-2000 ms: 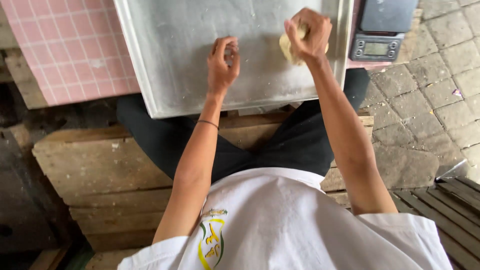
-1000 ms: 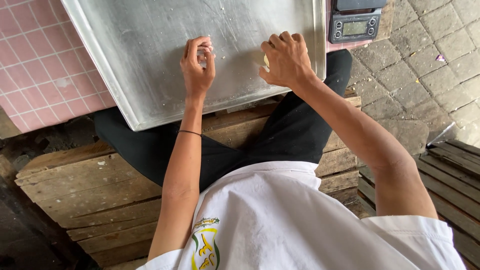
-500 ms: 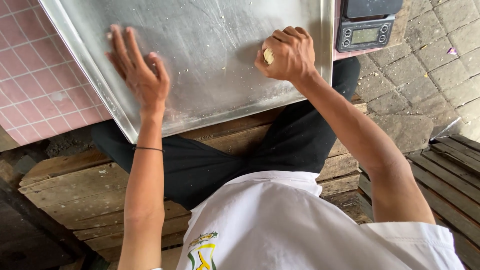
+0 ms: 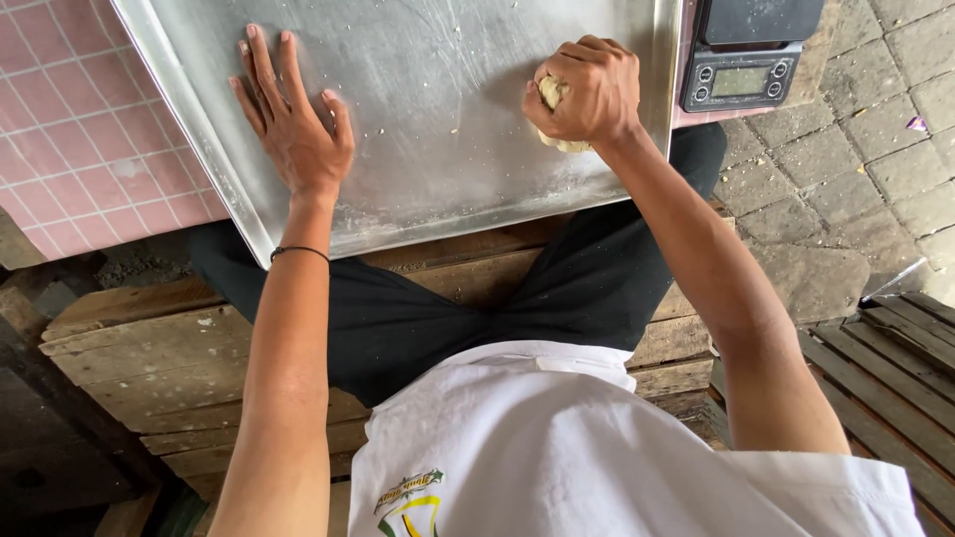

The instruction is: The person is kneading a small piece of dough on a large metal tray placed on a table.

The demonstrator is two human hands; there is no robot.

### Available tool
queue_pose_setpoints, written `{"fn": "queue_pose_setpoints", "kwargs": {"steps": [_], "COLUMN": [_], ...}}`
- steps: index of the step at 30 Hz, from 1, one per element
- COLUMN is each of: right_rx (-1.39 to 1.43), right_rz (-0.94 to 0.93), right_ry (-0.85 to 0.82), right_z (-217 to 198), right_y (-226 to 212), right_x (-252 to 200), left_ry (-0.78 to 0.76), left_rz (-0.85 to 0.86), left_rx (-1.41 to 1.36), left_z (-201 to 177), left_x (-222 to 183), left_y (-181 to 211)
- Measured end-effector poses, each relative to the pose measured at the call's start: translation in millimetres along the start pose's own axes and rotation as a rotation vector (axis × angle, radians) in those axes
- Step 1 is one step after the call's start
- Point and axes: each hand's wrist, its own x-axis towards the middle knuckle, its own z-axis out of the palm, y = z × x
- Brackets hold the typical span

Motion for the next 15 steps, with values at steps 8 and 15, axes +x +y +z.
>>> {"fn": "queue_pose_setpoints", "kwargs": {"steps": [8,15], "right_rx": [0.061,0.612], "right_rz": [0.022,0.623], "right_ry": [0.077,0.535], "right_z": [6.4,-26.5], "right_y": [4.6,-22.3], "right_x": [-7.6,-17.0], "left_ry": [0.054,0.089], "left_rz": [0.017,0.030], "left_rx": [-0.069,-0.099], "left_z": [-3.0,-6.4], "left_x": [-0.8,2.1], "left_y": [4.5,3.8]}}
